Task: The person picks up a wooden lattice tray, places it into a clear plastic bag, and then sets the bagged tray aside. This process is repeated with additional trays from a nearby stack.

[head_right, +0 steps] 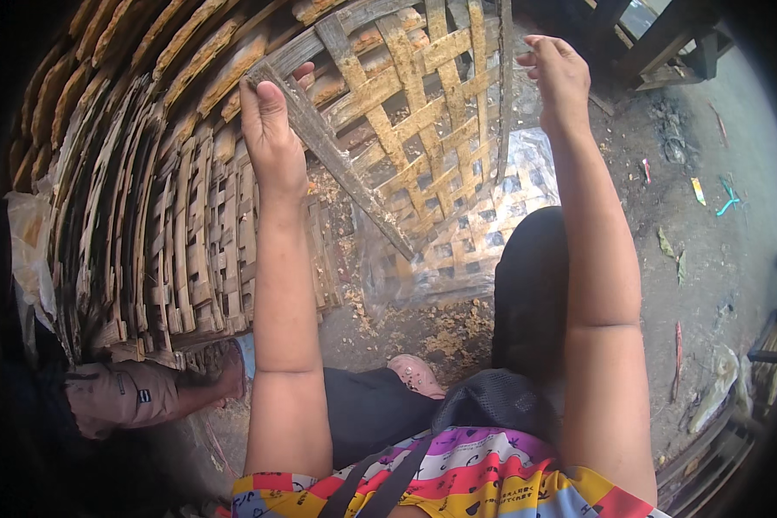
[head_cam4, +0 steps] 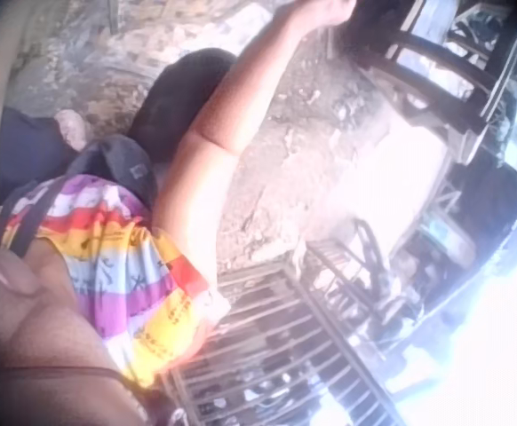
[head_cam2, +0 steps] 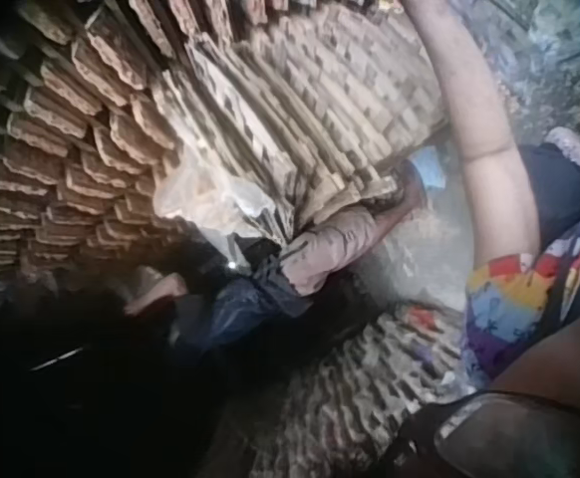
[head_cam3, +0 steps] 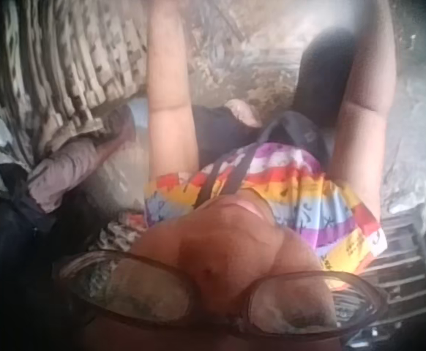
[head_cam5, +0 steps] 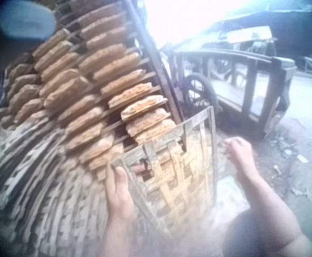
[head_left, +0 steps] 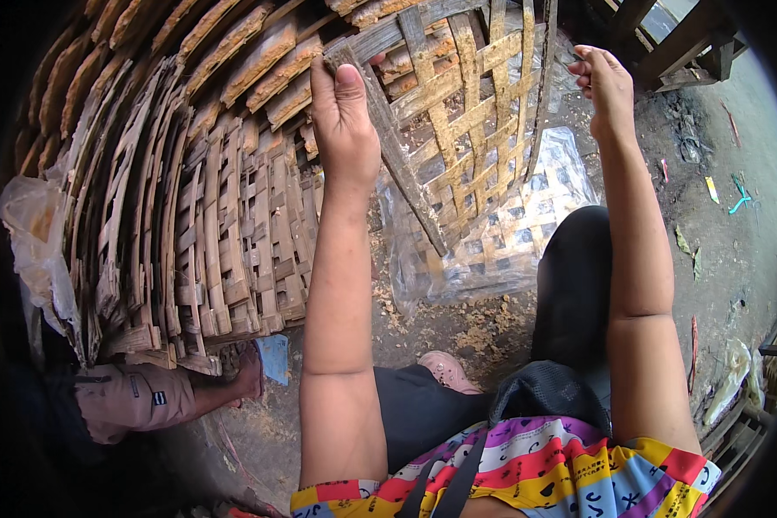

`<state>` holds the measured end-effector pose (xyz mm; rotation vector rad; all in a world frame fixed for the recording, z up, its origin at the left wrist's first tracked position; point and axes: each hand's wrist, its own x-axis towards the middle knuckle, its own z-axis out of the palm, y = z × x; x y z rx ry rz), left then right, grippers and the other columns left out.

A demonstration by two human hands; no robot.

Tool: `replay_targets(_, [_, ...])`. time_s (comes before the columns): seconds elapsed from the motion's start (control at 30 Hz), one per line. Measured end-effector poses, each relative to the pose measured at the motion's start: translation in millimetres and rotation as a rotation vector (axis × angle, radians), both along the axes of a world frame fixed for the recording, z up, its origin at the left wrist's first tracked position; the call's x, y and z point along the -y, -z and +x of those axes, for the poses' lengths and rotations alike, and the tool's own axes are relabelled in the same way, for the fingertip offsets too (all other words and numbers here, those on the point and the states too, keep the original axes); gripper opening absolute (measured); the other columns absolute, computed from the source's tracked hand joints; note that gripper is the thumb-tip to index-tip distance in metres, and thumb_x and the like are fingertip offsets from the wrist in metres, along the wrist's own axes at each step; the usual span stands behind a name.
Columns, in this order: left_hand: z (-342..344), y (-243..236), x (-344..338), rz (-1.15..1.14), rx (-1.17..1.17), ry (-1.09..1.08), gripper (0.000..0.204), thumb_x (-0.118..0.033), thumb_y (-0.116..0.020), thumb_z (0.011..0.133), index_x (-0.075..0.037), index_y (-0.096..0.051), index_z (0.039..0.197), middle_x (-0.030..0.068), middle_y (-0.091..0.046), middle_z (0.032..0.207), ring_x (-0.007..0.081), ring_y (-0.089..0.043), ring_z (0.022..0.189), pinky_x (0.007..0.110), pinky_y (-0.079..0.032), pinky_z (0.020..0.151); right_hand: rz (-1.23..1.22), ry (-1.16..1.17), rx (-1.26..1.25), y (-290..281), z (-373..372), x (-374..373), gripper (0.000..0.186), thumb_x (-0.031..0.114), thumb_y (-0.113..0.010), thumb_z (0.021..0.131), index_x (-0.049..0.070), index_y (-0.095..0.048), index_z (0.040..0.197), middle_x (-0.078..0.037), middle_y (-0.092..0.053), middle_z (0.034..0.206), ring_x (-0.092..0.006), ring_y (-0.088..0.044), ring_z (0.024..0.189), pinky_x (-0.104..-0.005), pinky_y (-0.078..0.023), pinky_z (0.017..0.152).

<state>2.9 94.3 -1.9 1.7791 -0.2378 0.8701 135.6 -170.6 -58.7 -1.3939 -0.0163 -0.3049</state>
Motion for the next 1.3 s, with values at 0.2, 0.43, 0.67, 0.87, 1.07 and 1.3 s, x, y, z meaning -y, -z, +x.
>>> replay_targets(0.2, [3.0,-8.4,10.0,-0.051,-0.037,-0.001,0.043,-0.046,-0.039,0.103,-0.007,-0.049,0.115,0.0107,-0.066,0.110,0.0146,-0.057,0.106,0.032,-0.044,0.095,-0.405,-0.618,0.051,3.7,-98.3,-100.5,0.026,0.026,-0.065,0.093,0.011,-0.066,0.114,-0.006,-0.070,0.078,-0.0149,-0.066,0.077,-0.0328,-0.051,0.072])
replay_targets(0.43, [13.2,-6.8,2.4,0.011,0.018,0.004,0.039,-0.043,-0.039,0.104,-0.007,-0.052,0.111,0.0086,-0.069,0.104,0.0115,-0.060,0.096,0.027,-0.045,0.088,-0.536,-0.407,0.641,19.4,-95.2,-114.3,0.035,0.010,-0.077,0.080,0.014,-0.068,0.114,0.000,-0.061,0.081,-0.0069,-0.045,0.056,-0.0248,-0.040,0.051])
replay_targets(0.67, [17.7,-7.9,4.9,-0.051,-0.039,-0.046,0.034,-0.036,-0.038,0.106,-0.005,-0.050,0.112,0.0080,-0.070,0.099,0.0120,-0.062,0.089,0.027,-0.048,0.083,-0.407,-0.308,0.593,33.7,-101.2,-140.0,0.031,0.008,-0.078,0.075,0.013,-0.070,0.105,-0.005,-0.065,0.094,-0.0178,-0.061,0.070,-0.0288,-0.051,0.063])
replay_targets(0.87, [18.4,-11.2,8.3,-0.054,-0.050,-0.155,0.031,-0.034,-0.036,0.107,-0.006,-0.049,0.106,0.0071,-0.071,0.094,0.0108,-0.061,0.084,0.026,-0.046,0.082,-0.332,-0.299,0.656,43.5,-97.6,-148.7,0.025,0.003,-0.075,0.078,0.011,-0.072,0.101,-0.006,-0.068,0.094,-0.0212,-0.066,0.086,-0.0314,-0.053,0.071])
replay_targets(1.07, [26.7,-2.7,0.3,-0.050,0.056,-0.245,0.026,-0.028,-0.041,0.106,-0.003,-0.046,0.100,0.0065,-0.071,0.083,0.0080,-0.045,0.048,0.027,-0.035,0.045,-0.273,-0.411,0.591,49.2,-101.4,-156.4,0.018,-0.004,-0.068,0.083,0.003,-0.070,0.100,-0.008,-0.067,0.094,-0.0157,-0.064,0.086,-0.0279,-0.052,0.074])
replay_targets(1.3, [21.9,-7.1,9.5,-0.118,-0.050,-0.225,0.029,-0.032,-0.037,0.107,-0.006,-0.049,0.102,0.0061,-0.072,0.089,0.0038,-0.039,0.056,0.023,-0.036,0.056,-0.335,-0.456,0.570,56.8,-85.0,-154.1,0.011,-0.004,-0.070,0.080,0.001,-0.068,0.090,-0.008,-0.067,0.091,-0.0181,-0.065,0.083,-0.0293,-0.051,0.071])
